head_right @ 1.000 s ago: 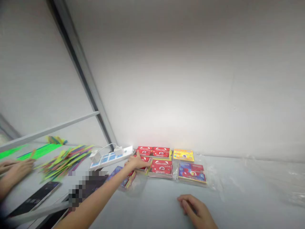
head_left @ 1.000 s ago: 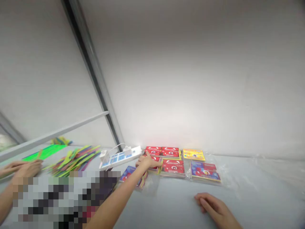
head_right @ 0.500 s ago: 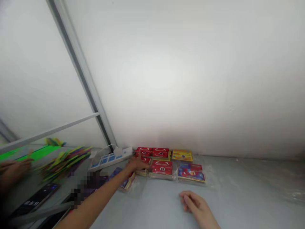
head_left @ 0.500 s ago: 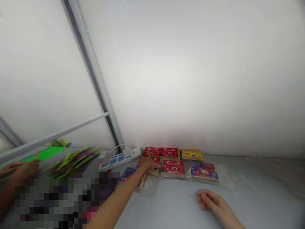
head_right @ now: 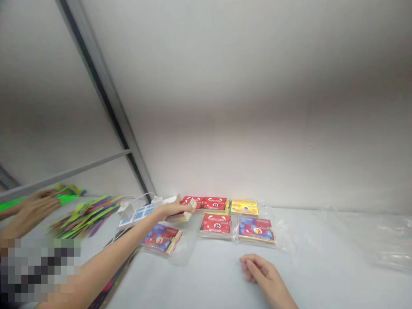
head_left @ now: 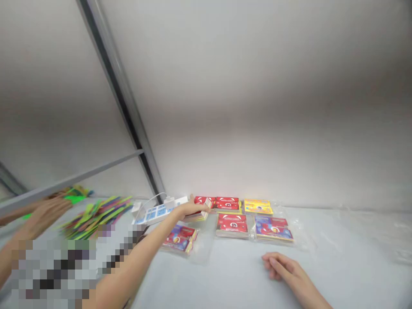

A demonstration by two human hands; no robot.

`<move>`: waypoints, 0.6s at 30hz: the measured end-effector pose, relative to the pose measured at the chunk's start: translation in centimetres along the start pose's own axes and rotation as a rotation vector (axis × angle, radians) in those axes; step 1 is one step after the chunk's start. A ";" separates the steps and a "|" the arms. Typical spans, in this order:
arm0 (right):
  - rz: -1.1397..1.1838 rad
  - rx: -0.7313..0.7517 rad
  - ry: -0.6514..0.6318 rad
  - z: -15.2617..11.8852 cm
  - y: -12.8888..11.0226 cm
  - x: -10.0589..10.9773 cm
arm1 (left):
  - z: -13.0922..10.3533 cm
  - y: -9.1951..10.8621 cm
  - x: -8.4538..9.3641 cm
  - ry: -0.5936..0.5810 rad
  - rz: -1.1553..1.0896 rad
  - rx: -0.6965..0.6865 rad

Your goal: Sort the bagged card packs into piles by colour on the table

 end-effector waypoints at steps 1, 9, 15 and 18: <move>0.001 -0.008 -0.013 0.1 0.1 0.0 | -0.5 0.3 0.4 -0.071 -0.048 0.010; 0.048 -0.033 -0.034 0.1 0.0 0.1 | -8.5 2.3 1.1 -0.370 -0.333 -0.089; 0.100 -0.024 0.013 0.2 -0.7 -0.2 | -14.5 0.8 -6.1 -0.414 0.094 -0.012; 0.091 -0.026 0.020 0.5 -0.5 -0.2 | -15.0 0.8 -10.3 -0.240 0.484 0.063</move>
Point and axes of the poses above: each hand's wrist, its own z-axis towards the middle knuckle, its own x-axis out of the back of the hand, y = z × x, the point moved 3 cm from there along z, towards the middle knuckle, and after that the axes turned 1 degree about -z, right-handed, at the moved point
